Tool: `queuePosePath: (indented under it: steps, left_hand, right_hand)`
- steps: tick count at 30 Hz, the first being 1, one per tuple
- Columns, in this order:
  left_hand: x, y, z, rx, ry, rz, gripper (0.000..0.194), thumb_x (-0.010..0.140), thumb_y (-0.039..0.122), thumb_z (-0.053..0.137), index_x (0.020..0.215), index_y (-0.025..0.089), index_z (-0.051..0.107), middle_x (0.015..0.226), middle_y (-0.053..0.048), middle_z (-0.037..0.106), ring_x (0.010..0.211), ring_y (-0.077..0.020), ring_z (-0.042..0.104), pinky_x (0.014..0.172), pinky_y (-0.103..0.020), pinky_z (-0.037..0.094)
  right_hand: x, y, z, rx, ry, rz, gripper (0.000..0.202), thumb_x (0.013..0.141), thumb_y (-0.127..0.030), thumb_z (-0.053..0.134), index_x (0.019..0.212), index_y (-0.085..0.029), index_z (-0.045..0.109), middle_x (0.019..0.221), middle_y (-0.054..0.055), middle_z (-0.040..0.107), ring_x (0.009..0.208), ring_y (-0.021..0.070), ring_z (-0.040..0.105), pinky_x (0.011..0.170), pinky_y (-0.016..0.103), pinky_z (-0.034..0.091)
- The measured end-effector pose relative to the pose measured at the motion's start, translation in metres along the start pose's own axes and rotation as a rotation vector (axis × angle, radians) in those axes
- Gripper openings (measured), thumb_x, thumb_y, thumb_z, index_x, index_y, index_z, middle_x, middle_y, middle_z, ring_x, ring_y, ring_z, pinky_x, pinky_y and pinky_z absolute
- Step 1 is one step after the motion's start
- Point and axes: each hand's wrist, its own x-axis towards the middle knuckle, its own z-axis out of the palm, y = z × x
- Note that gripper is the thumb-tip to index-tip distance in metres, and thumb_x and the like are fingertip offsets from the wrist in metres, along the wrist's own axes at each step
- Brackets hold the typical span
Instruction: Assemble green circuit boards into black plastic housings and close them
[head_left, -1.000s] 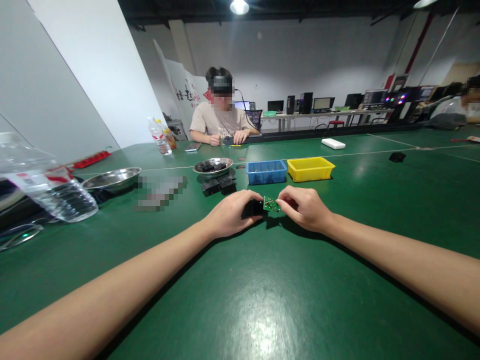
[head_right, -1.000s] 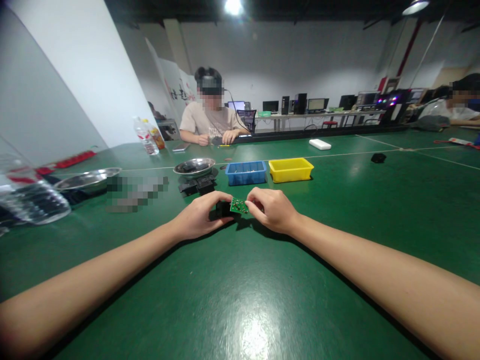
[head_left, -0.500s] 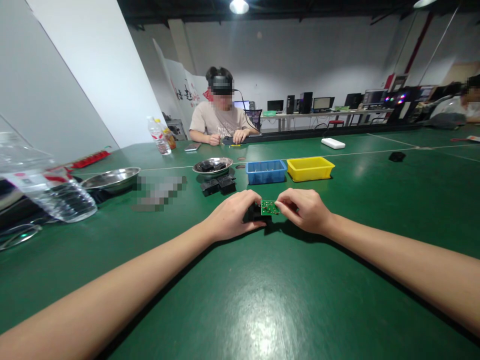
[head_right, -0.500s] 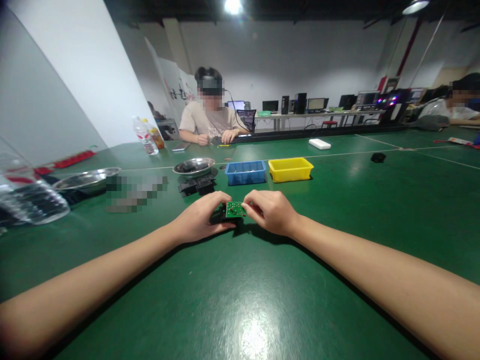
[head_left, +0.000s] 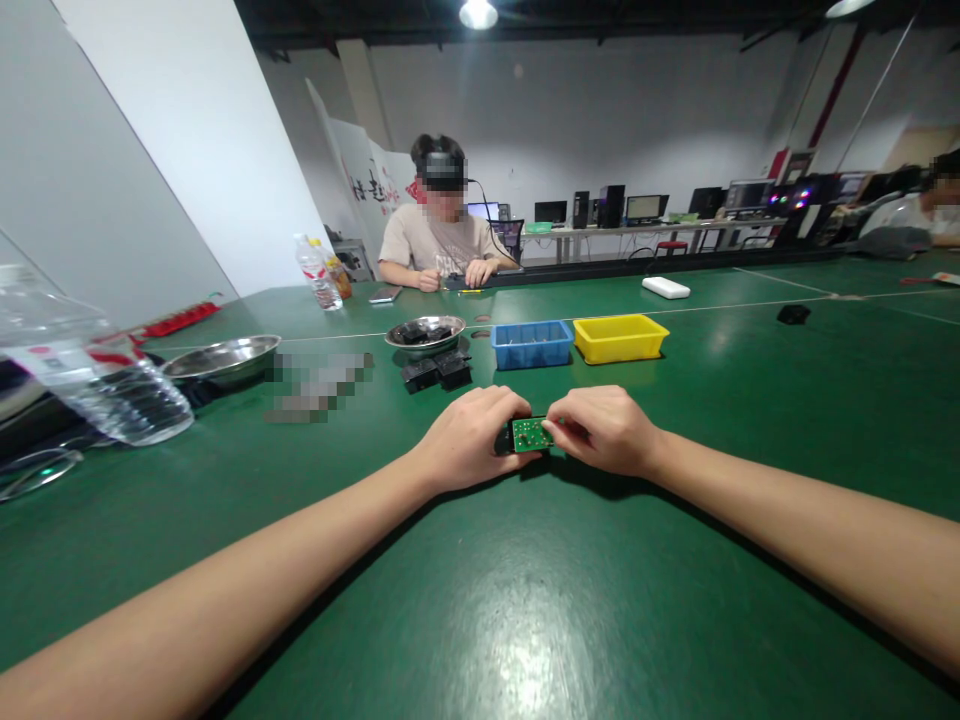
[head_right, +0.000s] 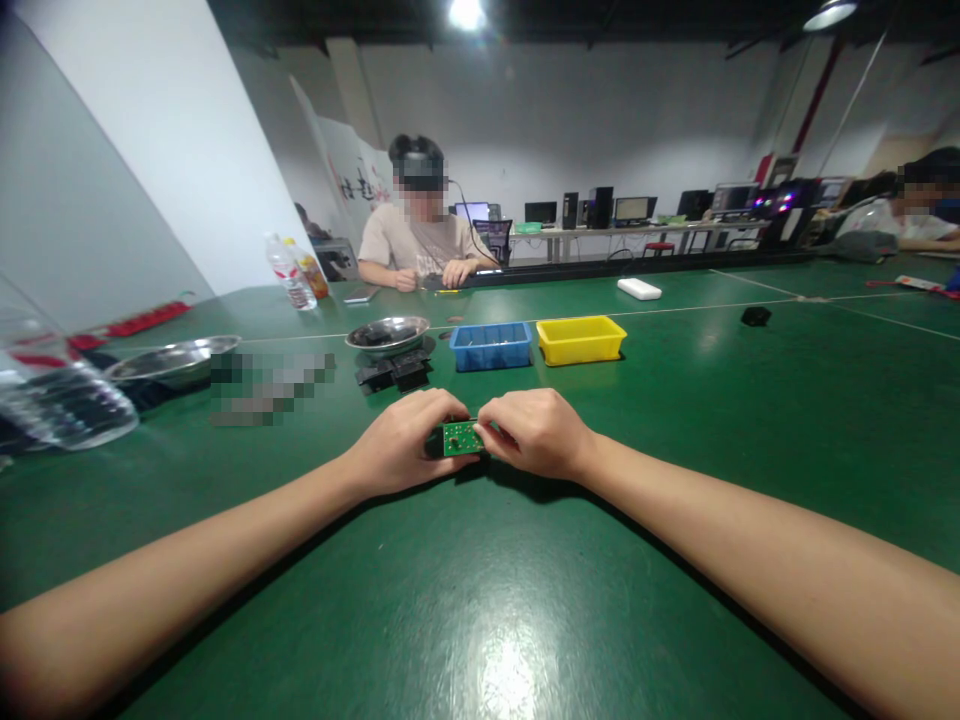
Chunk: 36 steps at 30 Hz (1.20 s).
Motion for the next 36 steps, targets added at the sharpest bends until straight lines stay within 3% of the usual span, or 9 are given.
queuePosePath:
  steps: [7,22,36]
  left_hand:
    - [-0.0003,0.0021,0.0002,0.002,0.037,0.023,0.028,0.087,0.038,0.070,0.101,0.016,0.057,0.093,-0.008,0.068,0.083,-0.0216,0.064,0.073,-0.033,0.051]
    - [-0.0005,0.0006,-0.0014,0.001,-0.010,0.029,0.026,0.085,0.034,0.067,0.104,0.018,0.059,0.098,-0.009,0.069,0.088,-0.0239,0.065,0.078,-0.036,0.053]
    - [0.0004,0.0011,-0.0028,0.000,-0.031,0.029,0.025,0.086,0.035,0.066,0.102,0.018,0.059,0.097,-0.010,0.070,0.087,-0.0238,0.065,0.076,-0.036,0.053]
  right_hand:
    - [-0.0008,0.0021,0.0007,-0.016,-0.010,-0.003,0.020,0.098,-0.020,0.051,0.081,-0.018,0.061,0.061,-0.001,0.061,0.053,0.0119,0.053,0.056,0.026,0.036]
    - [-0.0013,0.0016,-0.0005,0.044,-0.122,0.028,0.012,0.095,-0.022,0.053,0.085,-0.019,0.060,0.064,0.000,0.063,0.055,0.0135,0.055,0.057,0.025,0.038]
    - [-0.0027,0.0042,0.0006,0.032,-0.086,-0.010,0.013,0.096,-0.019,0.053,0.088,-0.019,0.062,0.066,0.001,0.066,0.057,0.0141,0.060,0.057,0.026,0.038]
